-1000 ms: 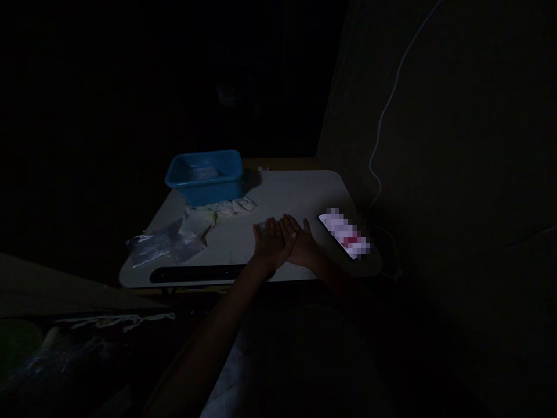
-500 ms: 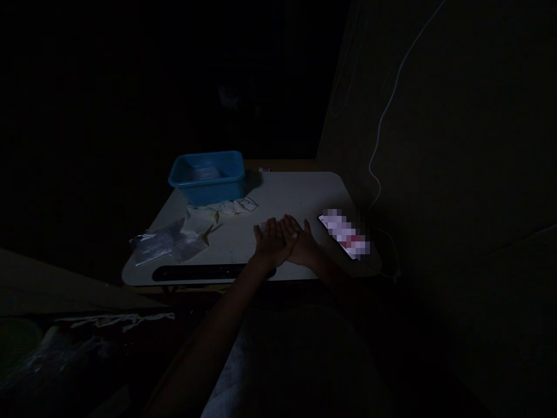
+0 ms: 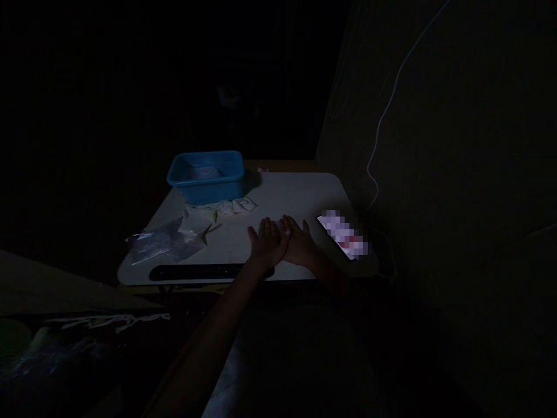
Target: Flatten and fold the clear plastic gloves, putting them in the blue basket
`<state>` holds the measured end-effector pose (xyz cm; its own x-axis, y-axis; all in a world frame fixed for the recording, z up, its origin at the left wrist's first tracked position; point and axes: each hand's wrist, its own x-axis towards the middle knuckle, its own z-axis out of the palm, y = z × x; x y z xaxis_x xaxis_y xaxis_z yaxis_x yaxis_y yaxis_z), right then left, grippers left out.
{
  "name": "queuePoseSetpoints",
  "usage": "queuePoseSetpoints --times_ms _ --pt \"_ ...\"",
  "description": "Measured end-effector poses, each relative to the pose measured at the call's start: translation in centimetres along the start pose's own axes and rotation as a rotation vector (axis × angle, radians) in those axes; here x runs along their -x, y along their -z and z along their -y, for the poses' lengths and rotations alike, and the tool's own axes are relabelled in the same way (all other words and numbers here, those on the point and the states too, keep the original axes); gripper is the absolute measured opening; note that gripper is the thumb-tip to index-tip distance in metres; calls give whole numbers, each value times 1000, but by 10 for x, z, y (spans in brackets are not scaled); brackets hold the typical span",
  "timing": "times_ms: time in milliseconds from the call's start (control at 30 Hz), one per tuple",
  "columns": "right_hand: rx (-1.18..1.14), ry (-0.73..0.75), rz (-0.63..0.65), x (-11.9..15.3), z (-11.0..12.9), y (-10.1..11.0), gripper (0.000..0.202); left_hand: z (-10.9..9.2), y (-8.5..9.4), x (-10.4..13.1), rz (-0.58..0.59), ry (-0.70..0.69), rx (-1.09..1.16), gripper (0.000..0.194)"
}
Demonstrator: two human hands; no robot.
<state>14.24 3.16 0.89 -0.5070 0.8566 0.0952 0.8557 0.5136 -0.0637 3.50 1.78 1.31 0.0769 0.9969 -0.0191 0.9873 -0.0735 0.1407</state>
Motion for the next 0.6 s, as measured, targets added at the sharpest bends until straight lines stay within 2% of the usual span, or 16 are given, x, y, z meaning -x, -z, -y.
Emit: queuePoseSetpoints --times_ms 300,600 --pt "2 -11 -19 -2 -1 -4 79 17 3 3 -13 -31 -7 57" --pt "31 -13 -28 -2 -1 -6 78 16 4 5 -11 -35 -32 57"
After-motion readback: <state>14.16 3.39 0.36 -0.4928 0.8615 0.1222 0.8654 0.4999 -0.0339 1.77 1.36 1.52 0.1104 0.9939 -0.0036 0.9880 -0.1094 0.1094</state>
